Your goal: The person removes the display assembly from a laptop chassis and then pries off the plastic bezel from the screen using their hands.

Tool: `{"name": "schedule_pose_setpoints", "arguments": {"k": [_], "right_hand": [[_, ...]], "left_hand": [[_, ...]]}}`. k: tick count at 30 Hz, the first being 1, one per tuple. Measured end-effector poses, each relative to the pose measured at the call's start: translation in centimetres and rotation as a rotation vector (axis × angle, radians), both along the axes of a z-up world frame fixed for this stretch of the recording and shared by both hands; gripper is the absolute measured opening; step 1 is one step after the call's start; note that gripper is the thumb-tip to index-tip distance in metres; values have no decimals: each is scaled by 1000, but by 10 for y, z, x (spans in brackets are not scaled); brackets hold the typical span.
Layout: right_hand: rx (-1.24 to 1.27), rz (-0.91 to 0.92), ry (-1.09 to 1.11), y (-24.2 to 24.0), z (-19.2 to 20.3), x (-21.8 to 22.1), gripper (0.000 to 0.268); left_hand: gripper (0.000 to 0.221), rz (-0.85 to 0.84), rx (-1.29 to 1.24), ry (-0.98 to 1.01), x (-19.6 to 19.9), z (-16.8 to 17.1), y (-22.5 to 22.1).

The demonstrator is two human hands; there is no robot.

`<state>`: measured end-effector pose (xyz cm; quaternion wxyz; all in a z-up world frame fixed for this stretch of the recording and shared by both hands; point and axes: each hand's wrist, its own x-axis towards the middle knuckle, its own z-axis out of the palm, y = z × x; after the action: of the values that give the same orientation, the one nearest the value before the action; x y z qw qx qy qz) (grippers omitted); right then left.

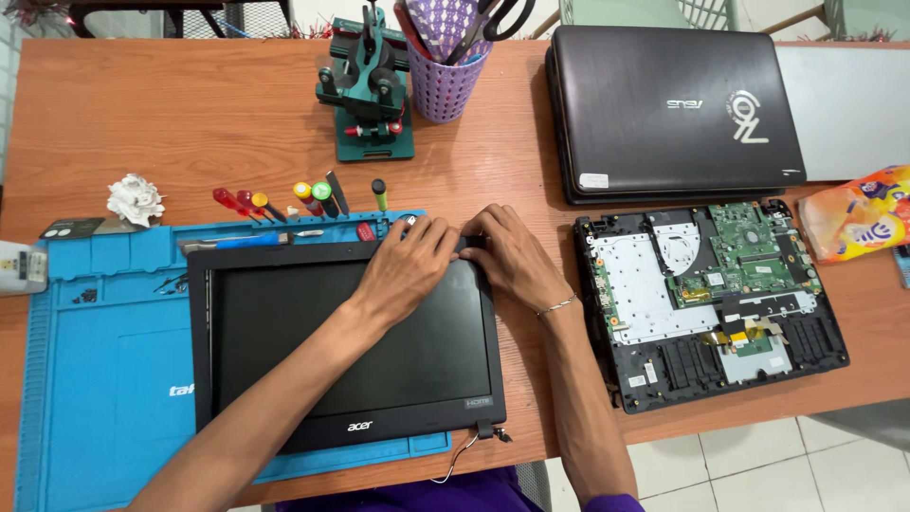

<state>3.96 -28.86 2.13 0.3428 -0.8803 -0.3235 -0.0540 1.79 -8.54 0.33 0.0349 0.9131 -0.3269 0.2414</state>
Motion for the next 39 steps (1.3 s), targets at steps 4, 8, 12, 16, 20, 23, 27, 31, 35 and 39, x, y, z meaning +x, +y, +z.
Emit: {"name": "schedule_pose_setpoints", "arguments": {"k": [4, 8, 12, 16, 20, 23, 27, 31, 35, 39], "right_hand": [[60, -21, 62, -2, 6, -3, 27], [102, -113, 260, -2, 11, -1, 19], [97, -233, 346, -4, 12, 0, 16], [184, -234, 540, -12, 3, 5, 17], [437, -146, 786, -20, -6, 8, 18], [546, -117, 888, -22, -7, 7, 17], [604, -96, 923, -24, -8, 7, 16], [615, -113, 955, -25, -12, 9, 16], [603, -110, 938, -26, -18, 11, 15], [579, -125, 914, -30, -26, 14, 12]], "left_hand": [[27, 3, -60, 65, 2, 0, -2], [27, 2, -35, 35, -2, 1, -1], [26, 2, -19, -2, -1, 3, 0], [28, -1, -52, 37, -5, 25, -1], [32, 4, -95, 36, -14, 35, 6], [39, 66, -91, 23, -26, 28, 22], [44, 170, -90, 11, -51, 42, 52], [39, 325, -198, 5, -83, 52, 89], [39, 634, -379, 68, -113, 47, 134], [37, 918, -619, 271, -139, 27, 170]]}}
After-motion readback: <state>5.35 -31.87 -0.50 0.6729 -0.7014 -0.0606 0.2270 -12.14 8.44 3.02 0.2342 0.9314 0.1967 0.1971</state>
